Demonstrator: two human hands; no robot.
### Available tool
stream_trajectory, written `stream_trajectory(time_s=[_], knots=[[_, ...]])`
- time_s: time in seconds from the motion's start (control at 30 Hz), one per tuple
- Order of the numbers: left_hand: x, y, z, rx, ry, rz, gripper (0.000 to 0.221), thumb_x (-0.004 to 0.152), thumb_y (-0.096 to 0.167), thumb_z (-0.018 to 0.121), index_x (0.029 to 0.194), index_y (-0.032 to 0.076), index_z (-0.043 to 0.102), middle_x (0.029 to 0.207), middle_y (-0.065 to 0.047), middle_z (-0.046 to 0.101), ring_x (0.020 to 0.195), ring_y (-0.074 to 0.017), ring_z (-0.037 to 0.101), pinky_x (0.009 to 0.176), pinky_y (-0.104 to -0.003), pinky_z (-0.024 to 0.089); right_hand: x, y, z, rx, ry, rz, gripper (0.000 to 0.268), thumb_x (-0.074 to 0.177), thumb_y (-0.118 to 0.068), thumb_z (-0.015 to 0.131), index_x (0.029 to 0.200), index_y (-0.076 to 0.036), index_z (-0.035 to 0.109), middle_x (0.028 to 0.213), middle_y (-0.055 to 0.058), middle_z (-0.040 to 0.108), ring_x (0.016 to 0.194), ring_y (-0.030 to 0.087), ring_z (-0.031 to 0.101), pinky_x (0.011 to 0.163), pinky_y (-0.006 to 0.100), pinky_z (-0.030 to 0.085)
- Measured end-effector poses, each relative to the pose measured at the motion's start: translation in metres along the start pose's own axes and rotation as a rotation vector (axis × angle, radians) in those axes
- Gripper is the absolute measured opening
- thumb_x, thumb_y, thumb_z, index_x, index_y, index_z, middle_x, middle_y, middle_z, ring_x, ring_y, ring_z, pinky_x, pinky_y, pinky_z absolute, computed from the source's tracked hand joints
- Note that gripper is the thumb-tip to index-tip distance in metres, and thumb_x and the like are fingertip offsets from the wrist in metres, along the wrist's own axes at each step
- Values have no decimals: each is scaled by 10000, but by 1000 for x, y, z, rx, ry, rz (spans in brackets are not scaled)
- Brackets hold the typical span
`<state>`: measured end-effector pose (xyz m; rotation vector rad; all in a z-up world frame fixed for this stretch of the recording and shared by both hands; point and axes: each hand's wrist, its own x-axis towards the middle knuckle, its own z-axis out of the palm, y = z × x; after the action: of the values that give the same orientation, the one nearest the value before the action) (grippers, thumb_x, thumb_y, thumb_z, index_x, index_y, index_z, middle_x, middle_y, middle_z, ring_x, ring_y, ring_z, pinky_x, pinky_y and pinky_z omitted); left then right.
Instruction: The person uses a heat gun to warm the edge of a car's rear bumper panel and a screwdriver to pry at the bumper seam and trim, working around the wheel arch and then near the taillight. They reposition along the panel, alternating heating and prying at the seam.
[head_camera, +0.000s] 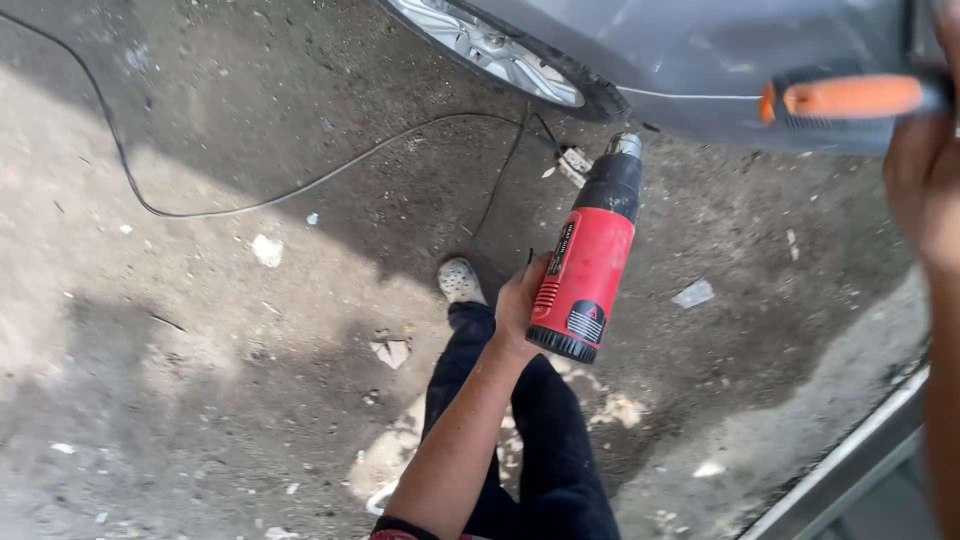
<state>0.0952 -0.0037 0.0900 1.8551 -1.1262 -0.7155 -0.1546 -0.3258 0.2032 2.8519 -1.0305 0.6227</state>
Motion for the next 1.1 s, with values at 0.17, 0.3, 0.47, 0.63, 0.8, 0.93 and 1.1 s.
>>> stream_trajectory(time_s=[0.17, 0.3, 0.47, 0.63, 0.8, 0.93, 1.1], knots=[[13, -11, -43, 9, -172, 33, 604, 827, 319, 787, 1320, 68, 545, 1075, -212, 715, 992, -438, 697, 805, -498, 580, -108, -130, 65, 804, 248, 624, 254, 1110, 0, 615, 1364, -3, 608, 1177, 85, 610, 987, 147, 606, 854, 262, 545], [30, -10, -71, 14, -337, 24, 580, 830, 321, 800, 1314, 71, 599, 1100, -205, 736, 1002, -424, 721, 827, -476, 594, -150, -210, 136, 1097, 26, 1316, 186, 1091, -227, 633, 1167, -60, 606, 850, -28, 562, 679, 58, 481, 570, 231, 392], [49, -21, -86, 32, -398, 222, 597, 860, 292, 788, 1354, 52, 552, 1166, -198, 723, 1038, -397, 737, 852, -444, 616, -135, -242, 160, 1437, 135, 1508, 255, 1074, -296, 564, 1211, -84, 596, 791, -49, 557, 603, 39, 453, 506, 225, 368], [57, -57, -104, 81, -371, 347, 598, 895, 261, 790, 1388, 39, 536, 1226, -218, 724, 1044, -381, 753, 869, -438, 625, -99, -248, 171, 1529, 194, 1488, 335, 1063, -315, 524, 1298, -94, 615, 722, -69, 538, 553, 35, 443, 480, 218, 352], [37, -151, -135, -162, -408, 27, 428, 1059, 210, 620, 1439, 48, 505, 1167, -131, 709, 994, -224, 748, 861, -350, 644, -79, -256, 210, 1453, 232, 1405, 352, 1111, -328, 518, 1262, -42, 658, 703, -84, 485, 585, 35, 429, 517, 222, 340], [51, -118, -140, -688, -210, -808, 447, 1042, 293, 572, 1321, -49, 641, 1040, -141, 751, 881, -218, 720, 760, -352, 615, -58, -250, 215, 1469, 290, 1417, 373, 1103, -336, 511, 1281, -47, 664, 700, -103, 458, 589, 26, 409, 516, 215, 334], [61, -104, -144, 622, -479, 188, 493, 837, 311, 730, 1238, 40, 636, 1081, -180, 724, 930, -354, 717, 745, -420, 579, -51, -246, 220, 1546, 397, 1365, 388, 1129, -314, 525, 1353, -21, 646, 765, -118, 468, 667, 8, 401, 585, 198, 333]])
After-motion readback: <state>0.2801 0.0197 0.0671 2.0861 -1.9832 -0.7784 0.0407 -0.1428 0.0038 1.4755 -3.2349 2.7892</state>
